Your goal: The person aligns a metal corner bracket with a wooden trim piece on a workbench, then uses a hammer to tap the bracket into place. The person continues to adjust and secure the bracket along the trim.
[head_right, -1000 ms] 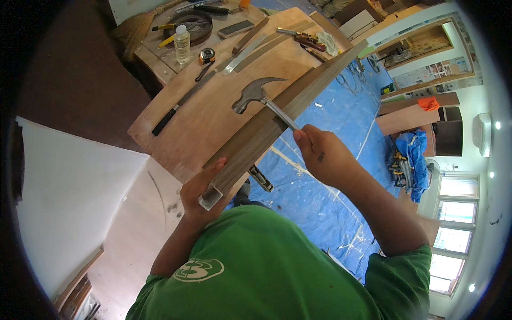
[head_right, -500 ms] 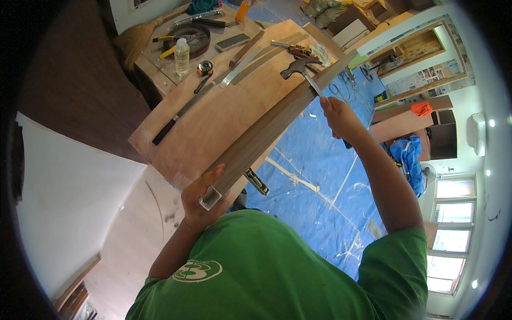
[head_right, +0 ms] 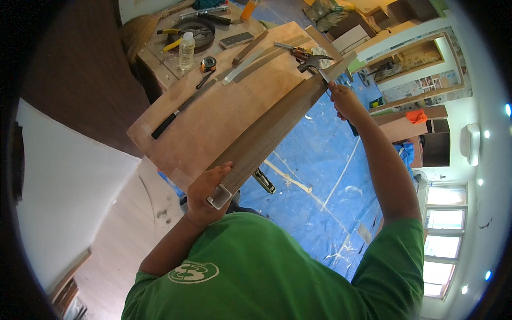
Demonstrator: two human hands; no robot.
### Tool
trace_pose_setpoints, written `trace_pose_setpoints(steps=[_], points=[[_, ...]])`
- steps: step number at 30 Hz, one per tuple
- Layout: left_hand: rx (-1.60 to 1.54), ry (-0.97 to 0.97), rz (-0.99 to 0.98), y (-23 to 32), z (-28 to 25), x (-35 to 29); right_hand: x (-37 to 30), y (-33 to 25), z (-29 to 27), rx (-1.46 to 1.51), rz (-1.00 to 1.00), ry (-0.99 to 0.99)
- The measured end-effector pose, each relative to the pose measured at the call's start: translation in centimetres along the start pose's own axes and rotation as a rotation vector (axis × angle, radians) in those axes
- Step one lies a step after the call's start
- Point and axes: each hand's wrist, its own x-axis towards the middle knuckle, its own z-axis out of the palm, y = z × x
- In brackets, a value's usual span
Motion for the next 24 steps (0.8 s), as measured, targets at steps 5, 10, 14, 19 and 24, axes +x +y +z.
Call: trace_pose_setpoints(steps=[5,10,14,19,24], points=[[-0.057,-0.018,-0.032,0.4,0.3,-0.2,4.4,1.3,-1.1,0.024,0.022,0.038],[-0.054,-0.024,-0.005,0.1,0.2,-0.4,5.6,1.2,-1.6,-0.014,0.048,0.069],[-0.07,-0.035,-0.015,-0.1,0.1,-0.3,4.2,0.3,-1.2,-0.033,0.053,0.01],[-0.102,-0.038,-0.033,-0.4,-0.1,-0.6,0.8,-1.1,0.7,-0.065,0.016,-0.006],[-0.128,-0.081,-0.02,-0.4,-0.4,-0.3,-3.0,-2.6,1.5,-0.061,0.058,-0.065]])
